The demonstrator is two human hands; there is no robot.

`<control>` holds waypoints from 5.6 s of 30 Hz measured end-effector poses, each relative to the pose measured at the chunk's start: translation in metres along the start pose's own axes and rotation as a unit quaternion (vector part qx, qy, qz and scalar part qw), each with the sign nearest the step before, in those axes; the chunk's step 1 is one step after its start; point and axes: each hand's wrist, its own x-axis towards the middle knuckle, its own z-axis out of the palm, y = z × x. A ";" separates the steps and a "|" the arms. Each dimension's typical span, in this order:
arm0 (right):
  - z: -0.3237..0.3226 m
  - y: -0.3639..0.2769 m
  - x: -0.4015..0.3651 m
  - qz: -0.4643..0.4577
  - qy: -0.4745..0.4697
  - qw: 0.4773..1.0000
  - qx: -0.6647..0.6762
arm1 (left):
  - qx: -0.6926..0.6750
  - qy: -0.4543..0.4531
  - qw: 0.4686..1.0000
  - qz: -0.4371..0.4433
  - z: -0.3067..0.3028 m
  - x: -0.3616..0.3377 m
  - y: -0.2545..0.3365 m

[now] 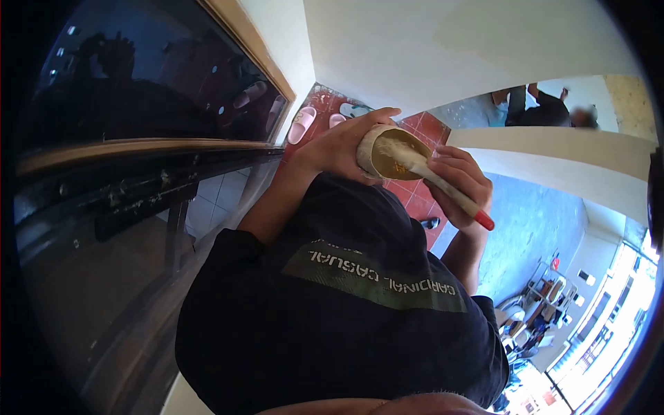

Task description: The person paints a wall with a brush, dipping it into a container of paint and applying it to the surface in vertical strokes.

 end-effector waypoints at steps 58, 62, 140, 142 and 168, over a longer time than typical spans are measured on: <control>-0.048 -0.078 -0.241 0.141 0.182 0.973 -0.028 | -0.061 -0.346 0.936 0.031 0.208 0.015 0.043; -0.052 -0.085 -0.257 0.150 0.206 0.966 -0.038 | -0.035 -0.374 0.925 0.054 0.221 0.021 0.051; 0.069 0.023 0.040 0.214 0.533 0.640 0.510 | -0.066 -0.131 0.989 -0.013 -0.075 0.091 -0.037; 0.070 0.021 0.041 0.232 0.510 0.648 0.515 | -0.075 -0.127 0.989 -0.020 -0.074 0.089 -0.034; 0.024 -0.002 -0.078 0.240 0.436 0.643 0.582 | -0.136 -0.072 0.988 -0.018 0.054 0.037 -0.017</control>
